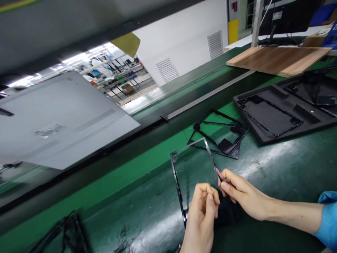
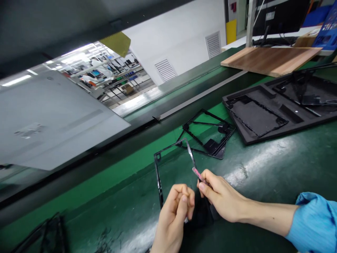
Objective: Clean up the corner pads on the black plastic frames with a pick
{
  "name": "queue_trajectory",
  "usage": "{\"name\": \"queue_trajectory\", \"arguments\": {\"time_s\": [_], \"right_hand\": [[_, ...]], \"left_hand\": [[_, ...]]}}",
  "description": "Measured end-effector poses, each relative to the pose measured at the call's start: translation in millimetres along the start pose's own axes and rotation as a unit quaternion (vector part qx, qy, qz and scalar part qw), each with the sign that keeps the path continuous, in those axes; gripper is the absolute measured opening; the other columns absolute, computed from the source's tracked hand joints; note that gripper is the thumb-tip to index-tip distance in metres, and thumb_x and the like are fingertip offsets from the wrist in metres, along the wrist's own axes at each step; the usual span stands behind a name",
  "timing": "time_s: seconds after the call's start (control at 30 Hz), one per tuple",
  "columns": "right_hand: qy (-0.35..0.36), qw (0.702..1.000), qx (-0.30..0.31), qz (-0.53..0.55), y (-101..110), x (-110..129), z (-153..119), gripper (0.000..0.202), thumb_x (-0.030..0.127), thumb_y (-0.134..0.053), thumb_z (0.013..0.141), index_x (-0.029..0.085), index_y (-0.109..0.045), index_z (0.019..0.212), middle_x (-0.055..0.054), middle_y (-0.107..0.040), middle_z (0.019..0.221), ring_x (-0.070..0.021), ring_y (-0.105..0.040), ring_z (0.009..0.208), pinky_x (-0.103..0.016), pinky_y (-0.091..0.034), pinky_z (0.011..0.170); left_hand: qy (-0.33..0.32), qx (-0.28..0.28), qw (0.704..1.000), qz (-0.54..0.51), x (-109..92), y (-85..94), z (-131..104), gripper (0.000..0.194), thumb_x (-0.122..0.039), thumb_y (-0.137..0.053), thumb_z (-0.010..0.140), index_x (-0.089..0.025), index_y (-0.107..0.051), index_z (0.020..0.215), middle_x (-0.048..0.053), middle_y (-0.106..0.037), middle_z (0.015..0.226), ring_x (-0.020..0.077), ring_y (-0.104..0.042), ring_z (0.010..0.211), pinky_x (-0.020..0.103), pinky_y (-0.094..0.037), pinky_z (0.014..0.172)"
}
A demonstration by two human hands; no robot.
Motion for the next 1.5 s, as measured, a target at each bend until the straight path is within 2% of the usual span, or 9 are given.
{"name": "queue_trajectory", "arguments": {"time_s": [0.1,0.2,0.33,0.47,0.73,0.83,0.97,1.07,1.5], "right_hand": [[-0.003,0.999,-0.026,0.021,4,0,1,0.046,0.065,-0.039,0.112,0.024,-0.046,0.091,0.003,-0.050,0.084,-0.0151,-0.046,0.071,-0.028,-0.044,0.066],[-0.001,0.999,-0.042,0.033,7,2,3,0.047,0.066,-0.043,0.111,0.024,-0.049,0.091,0.003,-0.050,0.085,-0.0150,-0.045,0.073,-0.028,-0.042,0.066],[0.005,0.998,-0.049,0.038,10,4,5,0.045,0.063,-0.047,0.111,0.023,-0.052,0.091,0.004,-0.047,0.083,-0.0153,-0.044,0.073,-0.029,-0.039,0.067],[0.014,0.997,-0.068,0.031,13,4,5,0.043,0.060,-0.050,0.111,0.022,-0.055,0.092,0.002,-0.050,0.085,-0.0170,-0.045,0.078,-0.031,-0.038,0.071],[0.023,0.995,-0.086,0.048,18,-2,8,0.040,0.058,-0.054,0.109,0.020,-0.061,0.098,0.001,-0.055,0.088,-0.0173,-0.048,0.079,-0.032,-0.039,0.072],[0.032,0.993,-0.088,0.067,19,-1,10,0.041,0.060,-0.057,0.108,0.020,-0.061,0.098,0.000,-0.057,0.090,-0.0178,-0.051,0.083,-0.032,-0.042,0.075],[0.038,0.991,-0.097,0.081,21,1,11,0.042,0.060,-0.059,0.107,0.020,-0.062,0.099,0.001,-0.057,0.089,-0.0168,-0.049,0.080,-0.031,-0.040,0.074],[0.038,0.990,-0.103,0.090,22,2,10,0.040,0.059,-0.060,0.108,0.020,-0.063,0.099,0.001,-0.058,0.089,-0.0164,-0.047,0.078,-0.032,-0.038,0.073],[0.018,0.985,-0.031,0.171,7,3,6,0.047,0.065,-0.068,0.102,0.019,-0.056,0.093,0.001,-0.057,0.085,-0.0131,-0.044,0.072,-0.029,-0.036,0.064]], "left_hand": [[0.106,0.064,0.989,-0.080,14,-17.8,-12,0.052,-0.071,-0.055,0.103,-0.022,-0.048,0.090,-0.007,-0.043,0.070,0.0041,-0.033,0.048,0.019,-0.031,0.051],[0.125,0.107,0.985,-0.051,13,-22.1,-17,0.051,-0.072,-0.056,0.103,-0.021,-0.055,0.096,-0.009,-0.040,0.066,0.0038,-0.030,0.045,0.018,-0.025,0.048],[-0.016,0.065,0.980,0.188,-9,1.7,-6,0.033,-0.052,-0.054,0.111,-0.025,-0.066,0.126,-0.005,-0.056,0.069,0.0096,-0.054,0.054,0.019,-0.042,0.053],[-0.209,0.077,0.898,0.379,-38,6.0,-6,0.019,-0.030,-0.051,0.114,-0.026,-0.065,0.126,0.000,-0.077,0.094,0.0131,-0.075,0.075,0.020,-0.056,0.072],[-0.406,0.161,0.821,0.367,-72,-32.7,-28,0.016,-0.022,-0.056,0.110,-0.020,-0.068,0.100,0.002,-0.069,0.079,0.0163,-0.067,0.073,0.025,-0.056,0.068],[-0.429,0.128,0.825,0.345,-79,-34.8,-29,0.020,-0.024,-0.054,0.111,-0.020,-0.068,0.097,0.011,-0.075,0.108,0.0245,-0.070,0.113,0.035,-0.059,0.093],[-0.375,0.105,0.876,0.284,-79,-19.1,-17,0.019,-0.017,-0.049,0.111,-0.018,-0.061,0.096,0.002,-0.068,0.079,0.0141,-0.066,0.074,0.025,-0.055,0.071],[-0.310,0.045,0.901,0.300,-71,-2.6,-4,0.012,-0.010,-0.058,0.107,-0.018,-0.066,0.102,0.002,-0.070,0.086,0.0121,-0.066,0.075,0.022,-0.054,0.069],[-0.423,0.103,0.836,0.334,-69,-7.0,-14,0.021,-0.008,-0.061,0.107,-0.009,-0.070,0.126,0.010,-0.079,0.104,0.0169,-0.071,0.090,0.028,-0.059,0.078]]}}
Point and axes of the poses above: each hand's wrist, its own z-axis towards the middle knuckle, its own y-axis out of the back of the hand, x = y × z, the point moved 7 cm from there along z, towards the middle knuckle
